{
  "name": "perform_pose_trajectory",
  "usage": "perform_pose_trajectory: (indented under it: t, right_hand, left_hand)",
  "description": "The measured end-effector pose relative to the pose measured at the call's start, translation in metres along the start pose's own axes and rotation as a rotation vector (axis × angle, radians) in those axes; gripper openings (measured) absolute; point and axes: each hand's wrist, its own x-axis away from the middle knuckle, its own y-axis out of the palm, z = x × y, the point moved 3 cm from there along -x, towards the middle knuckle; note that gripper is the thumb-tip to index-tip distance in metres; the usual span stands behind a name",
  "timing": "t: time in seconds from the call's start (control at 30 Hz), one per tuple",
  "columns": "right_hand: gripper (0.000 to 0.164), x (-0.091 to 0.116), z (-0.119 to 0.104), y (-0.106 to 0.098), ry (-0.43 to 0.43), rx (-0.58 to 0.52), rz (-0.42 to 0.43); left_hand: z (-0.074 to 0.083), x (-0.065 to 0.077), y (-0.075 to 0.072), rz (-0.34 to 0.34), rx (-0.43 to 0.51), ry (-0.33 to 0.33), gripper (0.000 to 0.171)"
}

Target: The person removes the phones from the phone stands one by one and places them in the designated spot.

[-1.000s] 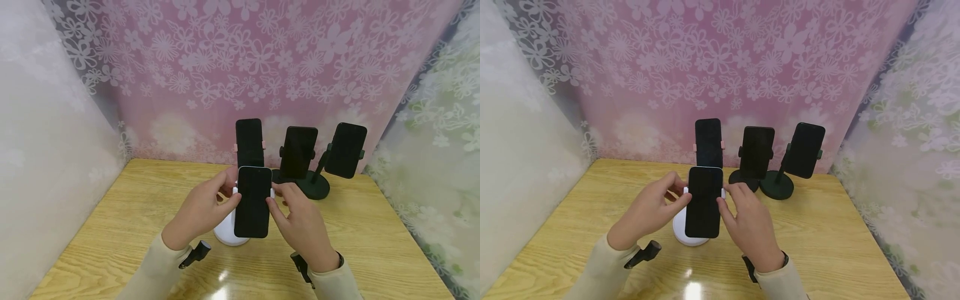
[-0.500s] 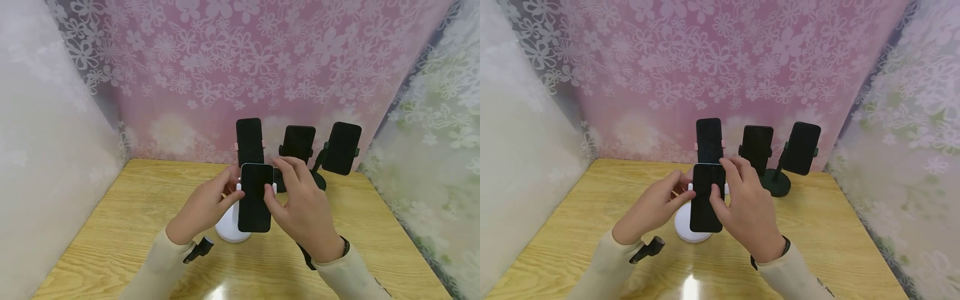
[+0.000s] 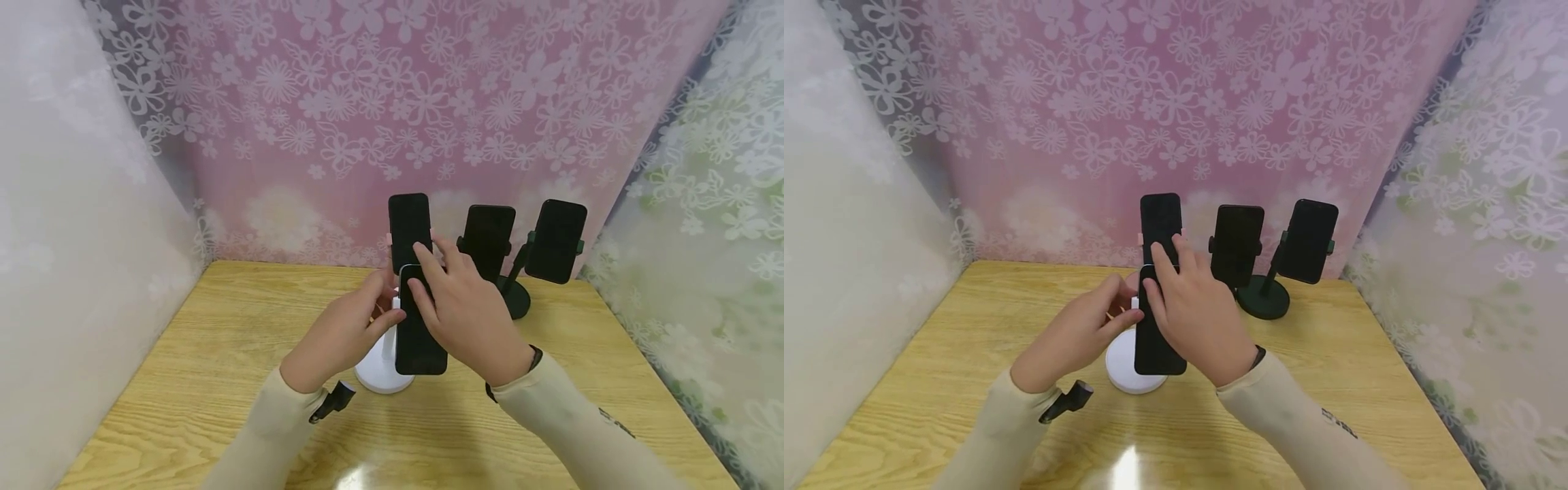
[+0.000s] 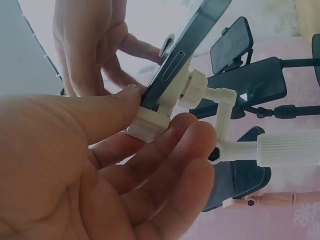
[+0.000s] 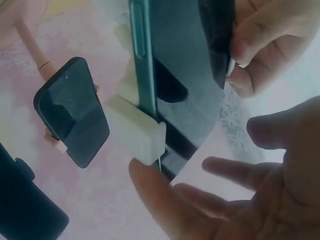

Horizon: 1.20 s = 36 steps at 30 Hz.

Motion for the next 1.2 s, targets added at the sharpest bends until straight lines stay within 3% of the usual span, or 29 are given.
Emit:
perform_pose_trajectory:
  t: [0.27, 0.67, 1.2]
  right_hand:
    - [0.039, -0.012, -0.005, 0.006, -0.153, 0.164, -0.012]
    - [0.026, -0.025, 0.001, 0.02, -0.255, 0.154, -0.03]
    - [0.032, -0.032, 0.009, 0.029, -0.139, 0.02, -0.156]
  left_hand:
    - [-0.003, -0.001, 0.001, -0.005, 0.015, 0.021, 0.026]
    - [-0.005, -0.002, 0.001, -0.026, 0.062, 0.003, 0.023]
    - [-0.008, -0.004, 0.002, 0.014, 0.053, 0.044, 0.024]
